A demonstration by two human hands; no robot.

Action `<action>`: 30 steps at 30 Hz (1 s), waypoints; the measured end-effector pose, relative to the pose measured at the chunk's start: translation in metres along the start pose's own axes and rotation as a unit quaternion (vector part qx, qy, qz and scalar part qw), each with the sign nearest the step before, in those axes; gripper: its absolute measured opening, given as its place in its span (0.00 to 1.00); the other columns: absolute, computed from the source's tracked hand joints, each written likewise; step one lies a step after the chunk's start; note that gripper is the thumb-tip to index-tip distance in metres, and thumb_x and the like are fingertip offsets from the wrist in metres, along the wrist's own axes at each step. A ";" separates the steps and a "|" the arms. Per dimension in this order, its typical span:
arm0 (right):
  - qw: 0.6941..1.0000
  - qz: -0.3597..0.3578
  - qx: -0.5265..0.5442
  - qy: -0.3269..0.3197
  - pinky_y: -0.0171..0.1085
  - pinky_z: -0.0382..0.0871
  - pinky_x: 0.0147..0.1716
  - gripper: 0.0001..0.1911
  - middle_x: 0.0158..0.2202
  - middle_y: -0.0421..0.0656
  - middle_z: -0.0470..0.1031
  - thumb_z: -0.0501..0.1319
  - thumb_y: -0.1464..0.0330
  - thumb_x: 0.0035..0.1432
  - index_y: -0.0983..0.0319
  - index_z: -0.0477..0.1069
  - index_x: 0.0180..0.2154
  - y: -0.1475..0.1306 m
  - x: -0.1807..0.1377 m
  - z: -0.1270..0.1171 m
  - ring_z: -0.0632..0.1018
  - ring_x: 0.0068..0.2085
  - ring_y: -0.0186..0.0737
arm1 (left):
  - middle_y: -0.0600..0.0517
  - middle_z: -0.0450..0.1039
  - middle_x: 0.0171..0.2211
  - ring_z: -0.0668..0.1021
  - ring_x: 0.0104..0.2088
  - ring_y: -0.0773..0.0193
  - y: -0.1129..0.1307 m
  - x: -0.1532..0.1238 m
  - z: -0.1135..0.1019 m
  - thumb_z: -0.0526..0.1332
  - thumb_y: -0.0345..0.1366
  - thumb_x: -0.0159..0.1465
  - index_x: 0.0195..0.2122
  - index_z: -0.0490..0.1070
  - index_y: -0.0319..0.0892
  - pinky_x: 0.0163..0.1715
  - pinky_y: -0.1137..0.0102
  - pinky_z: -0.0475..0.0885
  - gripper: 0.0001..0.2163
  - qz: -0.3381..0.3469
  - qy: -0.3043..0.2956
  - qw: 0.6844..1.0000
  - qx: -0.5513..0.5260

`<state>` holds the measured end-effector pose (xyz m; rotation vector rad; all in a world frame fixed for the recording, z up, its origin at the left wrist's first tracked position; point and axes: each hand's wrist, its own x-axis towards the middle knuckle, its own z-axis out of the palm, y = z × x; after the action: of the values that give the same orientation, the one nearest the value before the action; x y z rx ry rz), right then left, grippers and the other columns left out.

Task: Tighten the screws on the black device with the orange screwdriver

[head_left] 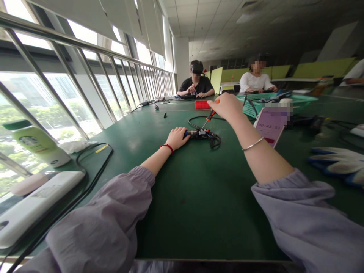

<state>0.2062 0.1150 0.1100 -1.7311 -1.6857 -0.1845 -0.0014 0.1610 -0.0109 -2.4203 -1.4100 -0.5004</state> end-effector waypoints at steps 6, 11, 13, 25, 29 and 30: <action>0.997 -0.014 0.062 -0.050 0.46 0.70 0.35 0.21 0.39 0.50 0.76 0.60 0.61 0.50 0.61 0.69 0.47 -0.001 -0.001 0.001 0.77 0.37 0.49 | 0.44 0.70 0.45 0.71 0.46 0.54 0.001 0.000 -0.001 0.50 0.44 0.65 0.47 0.65 0.41 0.46 0.62 0.63 0.15 -0.005 -0.005 1.000 0.004; 1.000 -0.014 0.000 -0.026 0.51 0.69 0.38 0.17 0.36 0.52 0.75 0.56 0.56 0.54 0.62 0.73 0.34 -0.002 -0.003 -0.002 0.76 0.41 0.55 | 0.44 0.70 0.45 0.71 0.46 0.53 0.001 0.000 -0.001 0.50 0.44 0.65 0.47 0.65 0.40 0.46 0.61 0.63 0.16 0.000 -0.003 1.000 0.009; 0.999 -0.026 0.021 -0.036 0.48 0.69 0.37 0.15 0.37 0.50 0.76 0.59 0.60 0.52 0.61 0.72 0.38 -0.003 -0.004 -0.004 0.77 0.39 0.51 | 0.44 0.70 0.45 0.71 0.46 0.53 0.001 0.000 -0.001 0.50 0.44 0.65 0.47 0.65 0.40 0.46 0.62 0.63 0.16 0.001 -0.002 1.000 0.013; 0.995 -0.036 0.050 -0.078 0.43 0.70 0.31 0.19 0.36 0.48 0.77 0.60 0.62 0.48 0.61 0.70 0.43 -0.005 -0.004 -0.003 0.77 0.29 0.44 | 0.44 0.70 0.45 0.71 0.45 0.53 0.001 0.000 -0.001 0.50 0.44 0.65 0.47 0.65 0.40 0.45 0.62 0.63 0.16 0.005 -0.001 1.000 0.017; 0.998 -0.046 0.016 -0.046 0.45 0.70 0.35 0.17 0.38 0.49 0.76 0.60 0.59 0.48 0.62 0.72 0.38 -0.005 -0.005 0.000 0.77 0.37 0.50 | 0.44 0.70 0.45 0.71 0.45 0.53 0.002 0.000 -0.001 0.50 0.44 0.65 0.47 0.65 0.40 0.46 0.62 0.64 0.15 0.002 -0.002 1.000 0.022; 0.998 -0.040 0.004 -0.038 0.46 0.69 0.36 0.17 0.37 0.50 0.76 0.58 0.57 0.50 0.62 0.73 0.37 -0.005 -0.005 0.000 0.77 0.39 0.52 | 0.44 0.70 0.45 0.71 0.45 0.53 0.003 0.000 -0.001 0.50 0.44 0.65 0.47 0.65 0.40 0.46 0.62 0.64 0.15 0.002 -0.002 1.000 0.023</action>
<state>0.2006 0.1105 0.1089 -1.6838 -1.8097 -0.1497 0.0007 0.1592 -0.0098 -2.3889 -1.4030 -0.4572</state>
